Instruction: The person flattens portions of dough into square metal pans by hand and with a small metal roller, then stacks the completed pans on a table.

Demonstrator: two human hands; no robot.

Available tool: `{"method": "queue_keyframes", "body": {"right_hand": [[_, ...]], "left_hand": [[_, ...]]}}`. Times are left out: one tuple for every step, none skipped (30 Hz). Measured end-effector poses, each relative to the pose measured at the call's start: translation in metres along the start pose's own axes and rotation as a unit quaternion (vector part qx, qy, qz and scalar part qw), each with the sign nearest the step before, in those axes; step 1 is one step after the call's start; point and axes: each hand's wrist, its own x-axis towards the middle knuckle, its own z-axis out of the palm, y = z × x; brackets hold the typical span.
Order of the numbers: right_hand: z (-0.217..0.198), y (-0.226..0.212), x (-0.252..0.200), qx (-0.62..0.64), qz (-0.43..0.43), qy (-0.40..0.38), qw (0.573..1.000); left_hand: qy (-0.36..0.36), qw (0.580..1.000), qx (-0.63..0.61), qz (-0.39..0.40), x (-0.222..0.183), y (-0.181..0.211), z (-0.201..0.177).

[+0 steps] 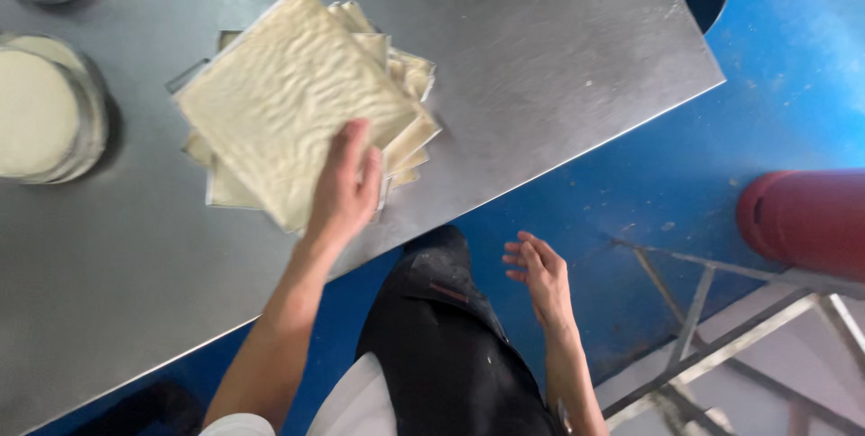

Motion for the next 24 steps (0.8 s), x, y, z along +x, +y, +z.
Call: {"method": "queue_keyframes", "body": {"right_hand": [[-0.013,-0.011,0.015,-0.005,-0.011,0.001,1.000],[-0.027,-0.024,0.032,-0.011,-0.022,0.001,1.000],[-0.043,-0.040,0.051,-0.028,-0.050,-0.008,0.998],[-0.061,-0.057,0.071,-0.045,-0.077,-0.017,0.996],[-0.083,-0.075,0.093,-0.065,-0.106,-0.027,0.992],[-0.106,-0.091,0.112,-0.073,-0.119,-0.014,0.990],[-0.131,-0.108,0.133,-0.084,-0.130,-0.004,0.988],[-0.156,-0.123,0.155,-0.094,-0.142,0.006,0.985],[-0.182,-0.135,0.174,-0.089,-0.132,0.023,0.987],[-0.214,-0.144,0.191,-0.084,-0.122,0.040,0.988],[-0.243,-0.149,0.211,-0.073,-0.117,0.057,0.989],[-0.274,-0.151,0.235,-0.109,-0.111,0.073,0.985],[-0.313,-0.147,0.250,-0.148,-0.099,0.099,0.979],[-0.352,-0.138,0.258,-0.199,-0.066,0.128,0.969],[-0.385,-0.131,0.271,-0.246,-0.040,0.151,0.956],[-0.419,-0.127,0.288,-0.241,-0.035,0.148,0.959],[-0.453,-0.117,0.292,-0.233,-0.019,0.148,0.961],[-0.485,-0.107,0.292,-0.213,0.020,0.162,0.963],[-0.511,-0.100,0.300,-0.189,0.049,0.176,0.965],[-0.531,-0.091,0.307,-0.168,0.073,0.185,0.966],[-0.555,-0.089,0.317,-0.154,0.099,0.191,0.964],[-0.575,-0.091,0.327,-0.142,0.134,0.188,0.962],[-0.592,-0.099,0.339,-0.134,0.173,0.181,0.959],[-0.607,-0.109,0.359,-0.167,0.172,0.149,0.959]], "left_hand": [[0.000,1.000,-0.003,0.027,0.002,0.020,0.024],[0.000,0.999,-0.006,0.053,0.008,0.038,0.048],[-0.017,0.998,-0.019,0.055,0.021,0.054,0.072],[-0.034,0.997,-0.033,0.057,0.034,0.069,0.097],[-0.047,0.996,-0.049,0.059,0.051,0.083,0.124],[-0.059,0.996,-0.040,0.056,0.071,0.095,0.152],[-0.068,0.996,-0.032,0.049,0.095,0.106,0.179],[-0.078,0.996,-0.024,0.042,0.121,0.116,0.207],[-0.064,0.997,-0.004,0.046,0.146,0.127,0.235],[-0.051,0.997,0.017,0.049,0.174,0.138,0.265],[-0.037,0.997,0.042,0.057,0.206,0.144,0.292],[-0.013,0.997,0.050,0.049,0.241,0.147,0.319],[0.003,0.998,0.048,0.041,0.271,0.153,0.352],[0.019,0.998,0.047,0.033,0.300,0.157,0.381],[0.044,0.996,0.076,0.011,0.332,0.158,0.402],[0.067,0.992,0.105,-0.012,0.364,0.162,0.419],[0.086,0.987,0.136,-0.030,0.393,0.162,0.433],[0.104,0.979,0.167,-0.047,0.418,0.162,0.444],[0.134,0.967,0.201,-0.079,0.445,0.161,0.449],[0.165,0.952,0.233,-0.110,0.468,0.158,0.452],[0.161,0.941,0.243,-0.172,0.485,0.153,0.456],[0.156,0.926,0.251,-0.233,0.501,0.150,0.456],[0.156,0.911,0.247,-0.291,0.513,0.151,0.453],[0.155,0.893,0.240,-0.347,0.523,0.150,0.453]]}}
